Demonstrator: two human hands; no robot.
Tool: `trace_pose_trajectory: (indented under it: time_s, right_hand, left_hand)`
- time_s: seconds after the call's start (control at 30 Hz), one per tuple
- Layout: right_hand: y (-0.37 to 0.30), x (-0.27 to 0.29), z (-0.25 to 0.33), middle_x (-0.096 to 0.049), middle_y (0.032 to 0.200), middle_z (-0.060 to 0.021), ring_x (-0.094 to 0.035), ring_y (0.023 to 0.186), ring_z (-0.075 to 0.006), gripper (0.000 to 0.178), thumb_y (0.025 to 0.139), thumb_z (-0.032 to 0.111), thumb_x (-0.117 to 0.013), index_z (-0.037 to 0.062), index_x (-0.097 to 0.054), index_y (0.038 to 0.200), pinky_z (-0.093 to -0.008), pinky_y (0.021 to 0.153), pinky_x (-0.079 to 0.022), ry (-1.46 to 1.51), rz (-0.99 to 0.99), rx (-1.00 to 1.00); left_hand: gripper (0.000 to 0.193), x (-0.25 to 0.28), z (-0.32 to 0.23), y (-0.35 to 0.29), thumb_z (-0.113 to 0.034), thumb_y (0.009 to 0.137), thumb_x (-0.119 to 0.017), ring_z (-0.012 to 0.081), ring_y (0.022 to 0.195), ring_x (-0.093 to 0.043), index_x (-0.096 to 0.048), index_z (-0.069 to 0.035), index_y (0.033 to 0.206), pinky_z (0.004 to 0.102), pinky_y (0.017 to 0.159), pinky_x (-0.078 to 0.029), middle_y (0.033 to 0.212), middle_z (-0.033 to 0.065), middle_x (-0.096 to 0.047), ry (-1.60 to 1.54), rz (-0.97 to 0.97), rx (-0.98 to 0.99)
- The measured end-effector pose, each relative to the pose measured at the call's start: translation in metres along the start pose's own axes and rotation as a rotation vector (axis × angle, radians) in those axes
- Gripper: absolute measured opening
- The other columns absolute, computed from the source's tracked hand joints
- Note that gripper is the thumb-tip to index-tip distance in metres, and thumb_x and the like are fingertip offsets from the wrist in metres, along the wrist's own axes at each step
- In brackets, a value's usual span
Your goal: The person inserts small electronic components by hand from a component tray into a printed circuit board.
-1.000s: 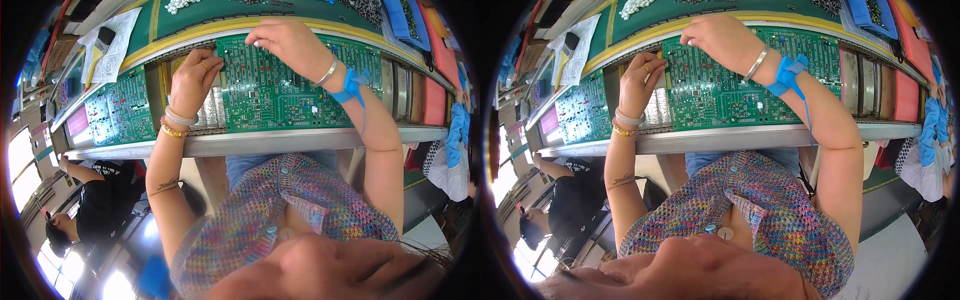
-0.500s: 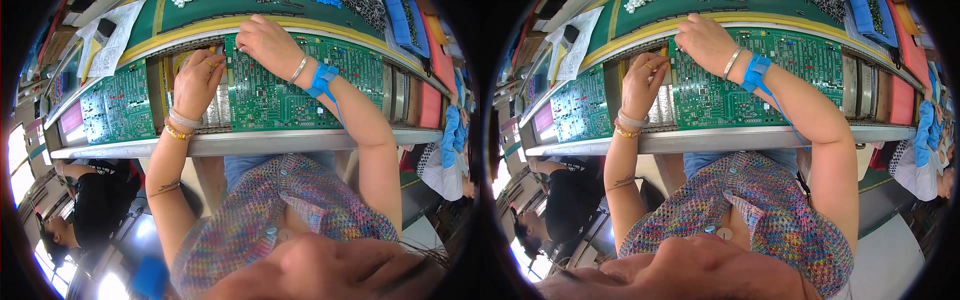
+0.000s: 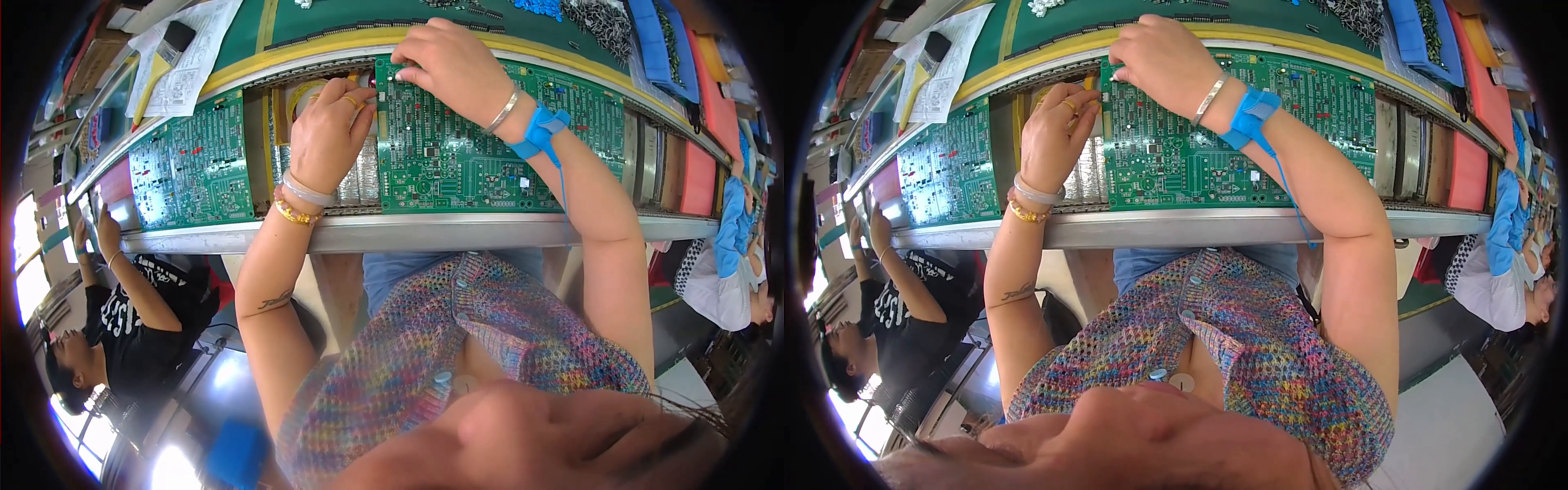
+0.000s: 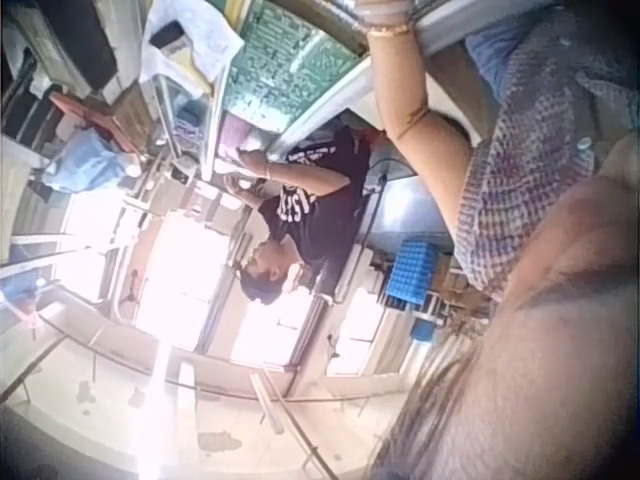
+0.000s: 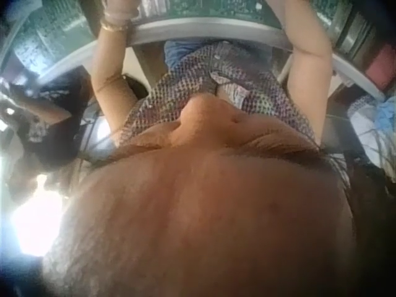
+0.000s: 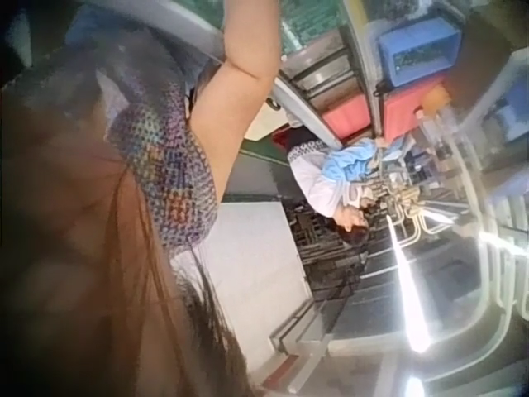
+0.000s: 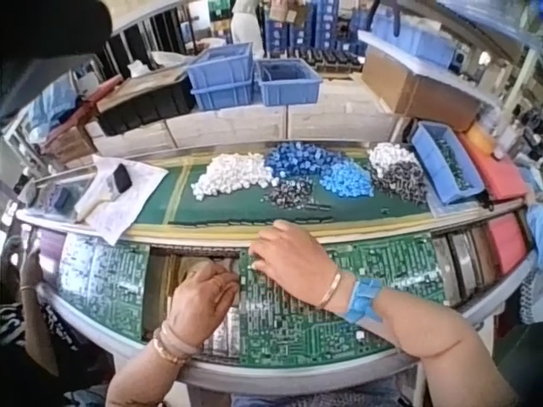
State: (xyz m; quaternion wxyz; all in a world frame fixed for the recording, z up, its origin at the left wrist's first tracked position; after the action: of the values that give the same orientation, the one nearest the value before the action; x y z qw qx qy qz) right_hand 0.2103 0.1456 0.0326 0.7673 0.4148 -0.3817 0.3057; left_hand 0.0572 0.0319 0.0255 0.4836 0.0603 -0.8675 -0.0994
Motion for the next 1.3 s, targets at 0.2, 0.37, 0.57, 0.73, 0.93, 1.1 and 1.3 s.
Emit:
trace_pose_trajectory:
  time_s: [0.2,0.37,0.57,0.73,0.93,1.1,1.3]
  right_hand:
    - [0.006,-0.014,0.009,-0.056,0.081,-0.0043,-0.052,0.082,-0.0242,0.011,0.075,0.015,-0.069,0.0077,-0.064,0.081,-0.0364,0.074,-0.047,-0.125,0.05,0.086]
    - [0.009,-0.011,0.01,-0.055,0.081,-0.0043,-0.052,0.083,-0.0239,0.01,0.075,0.015,-0.069,0.0071,-0.063,0.078,-0.0367,0.075,-0.046,-0.187,0.058,0.108]
    - [0.009,0.002,-0.003,-0.056,0.082,-0.01,-0.054,0.083,-0.0282,0.007,0.078,0.01,-0.065,0.0039,-0.063,0.079,-0.0376,0.075,-0.046,0.028,0.023,-0.025]
    - [0.004,-0.007,-0.011,-0.055,0.083,-0.0044,-0.052,0.084,-0.0246,0.01,0.077,0.014,-0.067,0.0062,-0.063,0.081,-0.0376,0.075,-0.046,-0.007,-0.003,0.005]
    - [0.005,-0.001,-0.005,-0.053,0.082,-0.0087,-0.051,0.085,-0.0276,0.007,0.074,0.01,-0.067,0.0049,-0.063,0.076,-0.0375,0.078,-0.044,0.065,0.027,-0.043]
    - [0.003,-0.001,-0.006,-0.053,0.082,-0.0084,-0.05,0.085,-0.0275,0.007,0.075,0.011,-0.066,0.005,-0.063,0.076,-0.0372,0.078,-0.044,0.073,0.02,-0.051]
    - [0.001,-0.002,-0.009,-0.053,0.082,-0.0081,-0.05,0.084,-0.0275,0.009,0.077,0.013,-0.066,0.005,-0.063,0.077,-0.0374,0.077,-0.043,0.091,0.003,-0.038]
  left_hand:
    - [0.028,-0.003,-0.004,0.0,-0.005,0.082,-0.059,0.0272,0.091,-0.06,-0.067,-0.011,0.108,0.0368,0.071,-0.053,0.104,0.0058,-0.059,0.202,-0.039,-0.067]
    - [0.039,-0.006,-0.004,0.001,0.0,0.078,-0.056,0.0258,0.094,-0.059,-0.067,-0.013,0.112,0.0355,0.07,-0.054,0.105,0.0046,-0.058,0.279,0.012,-0.096]
    - [0.041,-0.005,-0.003,0.001,0.0,0.078,-0.056,0.0257,0.094,-0.059,-0.067,-0.013,0.115,0.0355,0.07,-0.055,0.104,0.0043,-0.058,0.259,0.028,-0.086]
    - [0.046,-0.006,-0.004,0.002,0.004,0.077,-0.053,0.0271,0.093,-0.059,-0.065,-0.015,0.117,0.0375,0.076,-0.051,0.107,0.0066,-0.059,0.197,0.049,-0.041]
    - [0.048,-0.006,-0.002,0.0,0.005,0.076,-0.052,0.028,0.093,-0.059,-0.065,-0.015,0.119,0.0376,0.078,-0.05,0.107,0.0073,-0.059,0.188,0.06,-0.041]
    - [0.049,-0.008,0.0,0.0,0.005,0.077,-0.052,0.0279,0.094,-0.059,-0.064,-0.014,0.12,0.0378,0.079,-0.051,0.107,0.0073,-0.06,0.173,0.052,-0.056]
    - [0.048,-0.009,-0.002,0.001,0.005,0.077,-0.052,0.0275,0.094,-0.059,-0.063,-0.014,0.12,0.0377,0.078,-0.052,0.106,0.0062,-0.06,0.218,0.061,-0.062]
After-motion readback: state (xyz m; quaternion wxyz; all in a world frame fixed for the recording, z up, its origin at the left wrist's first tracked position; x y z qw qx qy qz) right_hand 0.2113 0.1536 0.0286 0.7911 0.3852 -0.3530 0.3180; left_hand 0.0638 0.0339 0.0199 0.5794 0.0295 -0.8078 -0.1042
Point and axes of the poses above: each hand's wrist, its own y-axis towards the middle knuckle, its own x-axis out of the back of the hand, z = x × y, the point moved 2 cm from there along y, towards the middle knuckle
